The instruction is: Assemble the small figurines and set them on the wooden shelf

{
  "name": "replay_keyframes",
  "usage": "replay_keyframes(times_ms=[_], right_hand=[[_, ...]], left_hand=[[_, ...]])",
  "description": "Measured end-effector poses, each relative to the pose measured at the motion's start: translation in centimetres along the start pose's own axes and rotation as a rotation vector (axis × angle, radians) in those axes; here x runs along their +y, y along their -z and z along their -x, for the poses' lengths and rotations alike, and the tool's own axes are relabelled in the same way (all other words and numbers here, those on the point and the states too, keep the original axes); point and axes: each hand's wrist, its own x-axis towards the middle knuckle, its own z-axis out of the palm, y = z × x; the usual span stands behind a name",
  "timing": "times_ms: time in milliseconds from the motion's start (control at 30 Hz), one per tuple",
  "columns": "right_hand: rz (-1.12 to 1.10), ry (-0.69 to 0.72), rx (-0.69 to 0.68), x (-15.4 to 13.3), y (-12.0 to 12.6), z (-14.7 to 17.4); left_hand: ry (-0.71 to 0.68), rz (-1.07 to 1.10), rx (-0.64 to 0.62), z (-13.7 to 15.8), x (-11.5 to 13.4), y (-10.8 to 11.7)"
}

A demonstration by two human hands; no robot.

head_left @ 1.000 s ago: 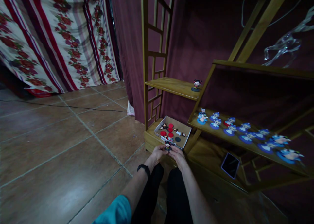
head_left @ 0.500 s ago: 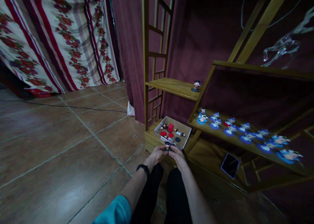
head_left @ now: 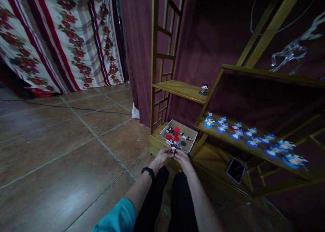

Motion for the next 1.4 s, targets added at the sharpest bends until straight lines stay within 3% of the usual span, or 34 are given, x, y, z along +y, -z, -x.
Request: replay_keyframes(times_ms=[467,633,833,1000,1167,1400], right_hand=[[-0.019,0.038,0.025,-0.2,-0.7,0.6],[-0.063,0.051,-0.056,-0.7,-1.2,1.1],[-0.070,0.070,-0.031,-0.4,-1.2,1.3],[-0.080,0.088,-0.035,0.1,-0.7,1.0],[-0.021,0.087,-0.043,0.1,-0.6,0.9],[0.004,0.052,-0.047,-0.1,-0.1,0.6]], left_hand=[[-0.063,-0.058,0.026,0.1,-0.4,0.0],[-0.116,-0.106,0.059,0.1,-0.6,-0.2],[-0.248,-0.361,0.203,0.4,-0.4,-1.1],[-0.279,-0.593,0.174,0.7,-0.2,-1.4],[-0.350,-0.823,0.244,1.5,-0.5,-1.9],[-0.357,-0.979,0.197,1.3,-1.0,-2.1]])
